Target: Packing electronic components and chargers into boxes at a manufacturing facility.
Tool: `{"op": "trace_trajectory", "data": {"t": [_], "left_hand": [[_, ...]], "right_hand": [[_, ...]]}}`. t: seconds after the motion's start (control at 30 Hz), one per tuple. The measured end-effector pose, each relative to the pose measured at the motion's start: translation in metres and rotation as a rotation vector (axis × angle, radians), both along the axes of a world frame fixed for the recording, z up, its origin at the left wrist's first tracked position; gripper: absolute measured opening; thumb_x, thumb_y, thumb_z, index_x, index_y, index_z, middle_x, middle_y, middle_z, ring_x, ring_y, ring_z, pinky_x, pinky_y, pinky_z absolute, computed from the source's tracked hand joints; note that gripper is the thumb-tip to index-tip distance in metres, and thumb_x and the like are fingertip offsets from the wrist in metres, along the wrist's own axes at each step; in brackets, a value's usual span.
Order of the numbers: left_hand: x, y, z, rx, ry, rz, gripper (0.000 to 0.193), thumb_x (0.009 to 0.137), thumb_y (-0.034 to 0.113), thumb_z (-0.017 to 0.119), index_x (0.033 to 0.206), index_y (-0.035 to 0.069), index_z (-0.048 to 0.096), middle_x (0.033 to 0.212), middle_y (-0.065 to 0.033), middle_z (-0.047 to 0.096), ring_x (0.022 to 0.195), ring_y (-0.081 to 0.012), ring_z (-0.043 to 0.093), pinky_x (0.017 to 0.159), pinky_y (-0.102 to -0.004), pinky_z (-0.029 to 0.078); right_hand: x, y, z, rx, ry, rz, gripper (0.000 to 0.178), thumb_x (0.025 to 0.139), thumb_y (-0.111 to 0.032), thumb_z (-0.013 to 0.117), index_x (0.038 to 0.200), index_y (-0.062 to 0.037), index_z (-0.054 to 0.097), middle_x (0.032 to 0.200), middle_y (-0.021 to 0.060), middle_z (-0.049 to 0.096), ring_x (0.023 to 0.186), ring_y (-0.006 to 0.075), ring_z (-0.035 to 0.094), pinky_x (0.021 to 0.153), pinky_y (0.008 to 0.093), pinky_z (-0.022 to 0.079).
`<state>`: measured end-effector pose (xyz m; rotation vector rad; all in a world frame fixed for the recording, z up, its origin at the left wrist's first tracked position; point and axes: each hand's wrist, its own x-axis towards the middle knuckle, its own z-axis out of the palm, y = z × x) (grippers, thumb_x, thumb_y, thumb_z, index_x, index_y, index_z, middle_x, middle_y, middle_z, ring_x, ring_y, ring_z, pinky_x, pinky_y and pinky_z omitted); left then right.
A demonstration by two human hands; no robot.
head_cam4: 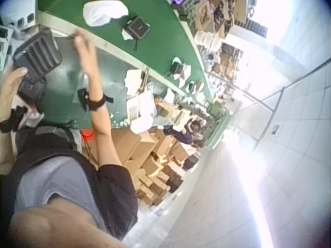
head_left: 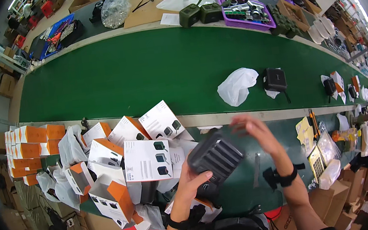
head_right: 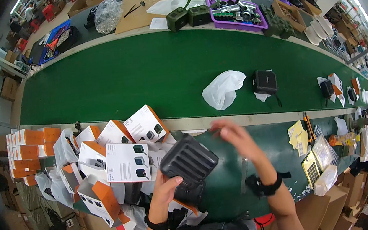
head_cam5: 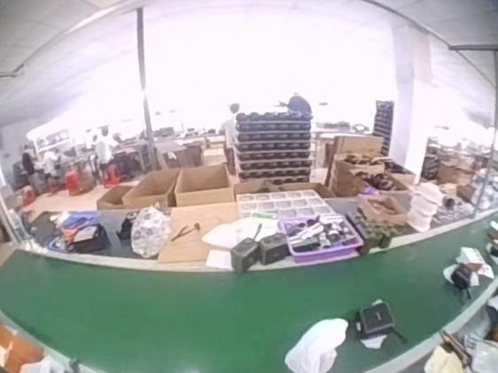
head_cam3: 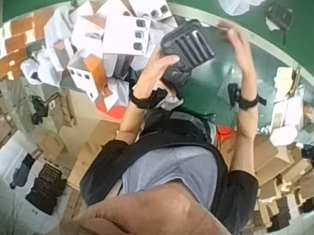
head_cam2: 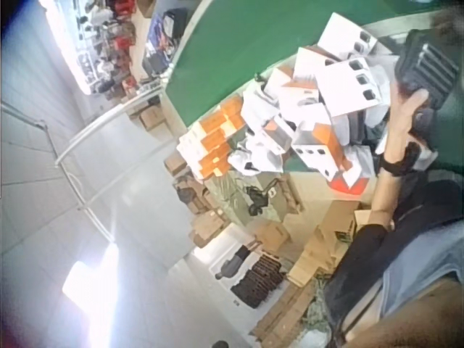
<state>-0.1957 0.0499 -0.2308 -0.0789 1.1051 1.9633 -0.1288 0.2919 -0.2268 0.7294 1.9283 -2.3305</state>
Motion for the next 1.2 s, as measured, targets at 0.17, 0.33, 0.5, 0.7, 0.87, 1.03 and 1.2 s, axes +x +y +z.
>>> {"op": "trace_trajectory", "data": {"t": [0.17, 0.33, 0.5, 0.7, 0.87, 1.03, 1.2], "left_hand": [[0.01, 0.009, 0.012, -0.014, 0.087, -0.142, 0.062, 0.083, 0.02, 0.063, 0.135, 0.001, 0.034, 0.123, -0.0089, 0.049, 0.113, -0.0159, 0.047, 0.094, -0.0291, 0.039], [0.027, 0.015, 0.031, 0.117, 0.093, -0.054, 0.055, 0.09, 0.042, 0.048, 0.122, -0.002, 0.043, 0.115, -0.0077, 0.051, 0.107, -0.0146, 0.05, 0.094, -0.0276, 0.038], [0.051, 0.017, 0.025, 0.086, 0.05, 0.157, 0.045, 0.092, 0.042, 0.044, 0.114, 0.002, 0.046, 0.107, -0.0059, 0.049, 0.104, -0.0141, 0.049, 0.089, -0.03, 0.04], [0.081, 0.019, 0.044, 0.14, -0.095, 0.222, 0.059, 0.092, 0.048, 0.04, 0.132, 0.003, 0.037, 0.133, -0.0108, 0.042, 0.122, -0.0213, 0.041, 0.101, -0.0347, 0.033], [0.083, 0.006, 0.035, 0.223, -0.148, 0.174, 0.067, 0.086, 0.045, 0.054, 0.133, 0.001, 0.034, 0.127, -0.0146, 0.047, 0.113, -0.0237, 0.051, 0.096, -0.0369, 0.043], [0.063, 0.006, 0.028, 0.305, -0.201, 0.095, 0.068, 0.08, 0.038, 0.059, 0.131, 0.001, 0.035, 0.122, -0.0153, 0.05, 0.109, -0.0245, 0.053, 0.092, -0.0366, 0.046], [0.06, 0.003, 0.03, 0.309, -0.139, 0.064, 0.067, 0.081, 0.04, 0.059, 0.128, -0.002, 0.038, 0.119, -0.0145, 0.052, 0.106, -0.0234, 0.055, 0.093, -0.0359, 0.045]], "right_hand": [[0.025, -0.061, 0.039, -0.114, 0.015, 0.097, 0.056, 0.083, -0.021, 0.066, 0.127, 0.0008, 0.04, 0.112, 0.0063, 0.053, 0.101, 0.0125, 0.051, 0.09, 0.0284, 0.042], [0.046, -0.082, 0.043, -0.403, 0.052, -0.259, 0.056, 0.081, -0.018, 0.068, 0.126, -0.0002, 0.04, 0.111, 0.0069, 0.055, 0.102, 0.0135, 0.052, 0.091, 0.0291, 0.041], [0.049, -0.106, 0.054, -0.026, 0.306, -0.511, 0.066, 0.073, -0.018, 0.076, 0.125, -0.0021, 0.039, 0.113, 0.0078, 0.053, 0.109, 0.0193, 0.05, 0.094, 0.0323, 0.04], [0.06, -0.105, 0.039, 1.284, 0.679, -0.484, 0.051, 0.061, -0.016, 0.078, 0.108, -0.022, 0.057, 0.109, 0.0109, 0.058, 0.099, 0.0267, 0.057, 0.078, 0.0419, 0.052], [0.073, -0.108, 0.052, 1.38, 0.741, -0.154, 0.034, 0.064, -0.024, 0.077, 0.095, -0.0213, 0.064, 0.111, 0.002, 0.06, 0.101, 0.0244, 0.057, 0.084, 0.0401, 0.053], [0.085, -0.103, 0.053, 0.97, 0.683, -0.246, 0.073, 0.052, -0.03, 0.087, 0.113, -0.0137, 0.051, 0.109, 0.0113, 0.054, 0.099, 0.0301, 0.055, 0.085, 0.0381, 0.048], [0.078, -0.089, 0.043, 0.841, 0.642, -0.19, 0.088, 0.052, -0.03, 0.087, 0.124, -0.012, 0.041, 0.125, 0.02, 0.042, 0.111, 0.0347, 0.047, 0.089, 0.0433, 0.042]]}}
